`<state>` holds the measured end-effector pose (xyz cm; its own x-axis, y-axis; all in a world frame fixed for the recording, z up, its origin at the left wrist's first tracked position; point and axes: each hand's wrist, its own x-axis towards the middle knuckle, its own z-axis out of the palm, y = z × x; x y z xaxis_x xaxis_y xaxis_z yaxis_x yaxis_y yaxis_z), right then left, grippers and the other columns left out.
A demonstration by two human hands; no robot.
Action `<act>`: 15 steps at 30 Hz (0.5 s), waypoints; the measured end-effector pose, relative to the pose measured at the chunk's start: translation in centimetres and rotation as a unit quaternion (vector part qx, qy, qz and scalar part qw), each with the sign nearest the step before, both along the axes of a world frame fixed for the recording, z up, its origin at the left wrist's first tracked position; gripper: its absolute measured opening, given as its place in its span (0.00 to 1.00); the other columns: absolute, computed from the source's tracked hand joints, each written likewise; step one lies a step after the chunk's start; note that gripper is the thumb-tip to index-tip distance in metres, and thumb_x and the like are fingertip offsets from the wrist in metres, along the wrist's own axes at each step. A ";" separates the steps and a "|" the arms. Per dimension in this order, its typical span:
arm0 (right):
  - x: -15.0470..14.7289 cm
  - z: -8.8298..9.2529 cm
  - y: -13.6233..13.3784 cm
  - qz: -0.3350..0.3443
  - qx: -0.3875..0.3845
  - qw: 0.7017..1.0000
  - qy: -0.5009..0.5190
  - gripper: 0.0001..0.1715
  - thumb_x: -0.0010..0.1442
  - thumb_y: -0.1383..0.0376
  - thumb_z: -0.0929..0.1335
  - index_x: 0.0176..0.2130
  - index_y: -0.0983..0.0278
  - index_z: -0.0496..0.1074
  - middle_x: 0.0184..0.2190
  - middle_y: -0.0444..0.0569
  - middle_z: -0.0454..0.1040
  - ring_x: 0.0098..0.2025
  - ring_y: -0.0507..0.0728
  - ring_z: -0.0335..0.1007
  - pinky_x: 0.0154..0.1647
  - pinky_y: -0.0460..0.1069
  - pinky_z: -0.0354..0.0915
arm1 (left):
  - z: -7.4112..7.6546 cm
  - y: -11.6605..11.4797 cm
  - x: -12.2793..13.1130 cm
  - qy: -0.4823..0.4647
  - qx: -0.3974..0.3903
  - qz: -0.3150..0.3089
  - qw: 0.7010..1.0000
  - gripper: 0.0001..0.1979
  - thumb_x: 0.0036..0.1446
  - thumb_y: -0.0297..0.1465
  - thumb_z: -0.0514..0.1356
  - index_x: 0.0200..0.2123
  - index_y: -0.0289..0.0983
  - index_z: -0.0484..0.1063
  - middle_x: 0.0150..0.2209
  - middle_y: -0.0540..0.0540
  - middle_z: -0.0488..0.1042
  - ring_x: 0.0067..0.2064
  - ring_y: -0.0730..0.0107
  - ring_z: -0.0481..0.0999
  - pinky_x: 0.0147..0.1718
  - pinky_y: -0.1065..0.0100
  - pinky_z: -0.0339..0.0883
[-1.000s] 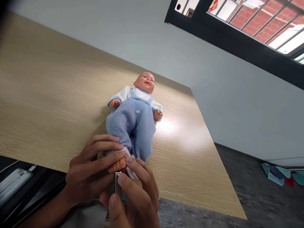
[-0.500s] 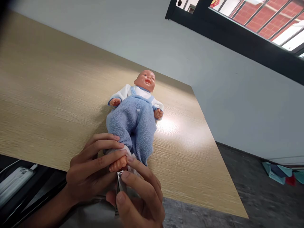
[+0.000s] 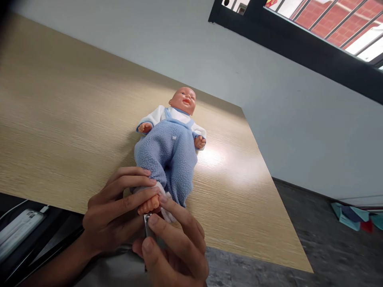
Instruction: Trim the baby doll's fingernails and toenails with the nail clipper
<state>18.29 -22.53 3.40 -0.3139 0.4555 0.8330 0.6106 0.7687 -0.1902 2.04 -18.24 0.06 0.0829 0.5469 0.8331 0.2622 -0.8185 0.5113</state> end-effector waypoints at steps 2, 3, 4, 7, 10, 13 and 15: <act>-0.1 -0.2 0.1 0.009 -0.017 1.000 0.021 0.09 0.61 0.72 0.72 0.31 0.60 0.71 0.38 0.42 0.79 0.50 0.60 0.80 0.41 0.54 0.84 | 0.1 0.0 0.0 0.001 0.003 0.000 1.000 0.14 0.62 0.24 0.62 0.51 0.36 0.76 0.46 0.41 0.77 0.53 0.56 0.73 0.49 0.54 0.77; -0.2 -0.3 0.1 0.017 -0.015 0.999 0.035 0.10 0.61 0.72 0.72 0.31 0.61 0.71 0.39 0.42 0.79 0.50 0.60 0.80 0.41 0.54 0.84 | 0.1 0.0 -0.1 0.001 0.005 0.000 1.000 0.14 0.62 0.24 0.62 0.51 0.36 0.75 0.46 0.41 0.77 0.53 0.56 0.73 0.49 0.54 0.77; -0.4 -0.4 0.1 0.024 -0.007 0.999 0.047 0.10 0.61 0.73 0.72 0.31 0.62 0.71 0.40 0.42 0.78 0.50 0.60 0.79 0.41 0.53 0.83 | 0.2 0.0 -0.1 0.000 0.007 0.000 1.000 0.14 0.62 0.25 0.62 0.51 0.36 0.75 0.46 0.41 0.77 0.53 0.56 0.73 0.49 0.54 0.77; -0.7 -0.6 0.1 0.038 0.006 0.997 0.067 0.09 0.60 0.76 0.72 0.30 0.65 0.72 0.42 0.43 0.77 0.52 0.61 0.78 0.42 0.54 0.83 | 0.3 0.0 -0.1 0.001 0.008 -0.002 1.000 0.14 0.61 0.24 0.63 0.50 0.35 0.76 0.46 0.41 0.77 0.53 0.55 0.73 0.49 0.55 0.76; -0.8 -0.5 -0.2 0.029 -0.019 0.998 0.055 0.09 0.60 0.76 0.72 0.31 0.65 0.74 0.42 0.42 0.77 0.54 0.61 0.77 0.44 0.56 0.83 | 0.2 0.0 0.0 0.003 0.010 -0.001 1.000 0.14 0.61 0.24 0.63 0.50 0.34 0.76 0.46 0.40 0.77 0.53 0.55 0.73 0.49 0.55 0.76; -1.0 -0.6 -0.4 0.027 -0.019 0.998 0.062 0.10 0.60 0.77 0.72 0.30 0.64 0.74 0.41 0.43 0.77 0.54 0.62 0.76 0.43 0.56 0.83 | 0.1 0.0 0.0 0.004 0.007 0.001 1.000 0.14 0.62 0.26 0.63 0.51 0.36 0.75 0.47 0.41 0.77 0.53 0.55 0.73 0.49 0.54 0.77; -1.0 -0.9 -0.4 0.023 -0.016 0.997 0.073 0.11 0.58 0.78 0.73 0.30 0.64 0.74 0.42 0.42 0.77 0.54 0.62 0.76 0.43 0.58 0.83 | 0.1 0.0 0.0 0.005 0.005 0.000 1.000 0.14 0.62 0.26 0.62 0.52 0.37 0.75 0.47 0.41 0.77 0.53 0.55 0.73 0.49 0.54 0.77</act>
<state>17.25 -22.91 2.53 -0.2119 0.4705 0.8566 0.5393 0.7872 -0.2990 2.02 -18.22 0.19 0.0916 0.5393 0.8371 0.2664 -0.8233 0.5013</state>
